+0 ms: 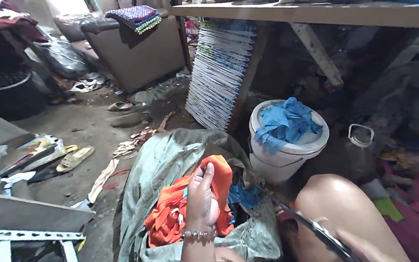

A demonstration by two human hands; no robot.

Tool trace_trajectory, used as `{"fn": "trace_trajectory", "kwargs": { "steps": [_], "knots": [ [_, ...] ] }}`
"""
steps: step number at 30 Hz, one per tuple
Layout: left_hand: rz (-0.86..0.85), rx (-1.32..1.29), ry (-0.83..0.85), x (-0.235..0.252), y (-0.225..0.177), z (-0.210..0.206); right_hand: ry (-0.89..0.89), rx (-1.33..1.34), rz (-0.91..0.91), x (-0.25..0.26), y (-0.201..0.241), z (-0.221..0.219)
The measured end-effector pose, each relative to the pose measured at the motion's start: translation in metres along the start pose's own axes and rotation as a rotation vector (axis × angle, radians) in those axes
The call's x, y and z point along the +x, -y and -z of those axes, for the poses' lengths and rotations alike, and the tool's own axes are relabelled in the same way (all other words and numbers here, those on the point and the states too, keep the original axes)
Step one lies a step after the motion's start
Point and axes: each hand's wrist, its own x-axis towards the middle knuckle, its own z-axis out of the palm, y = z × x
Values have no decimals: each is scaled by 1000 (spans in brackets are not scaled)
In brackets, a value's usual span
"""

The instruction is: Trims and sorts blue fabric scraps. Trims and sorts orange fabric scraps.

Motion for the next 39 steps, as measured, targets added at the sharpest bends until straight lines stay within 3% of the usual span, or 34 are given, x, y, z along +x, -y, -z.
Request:
{"fn": "trace_trajectory", "kwargs": {
  "steps": [8, 15, 22, 39],
  "knots": [
    [3, 46, 30, -2, -1, 8, 134, 42, 78, 73, 8, -22],
    [-47, 13, 39, -1, -1, 8, 105, -12, 59, 75, -1, -15],
    [-52, 147, 70, -3, 8, 7, 118, -32, 57, 77, 4, -15],
    [-96, 140, -123, 0, 1, 30, 1, -57, 159, 128, 21, -43]
  ]
}}
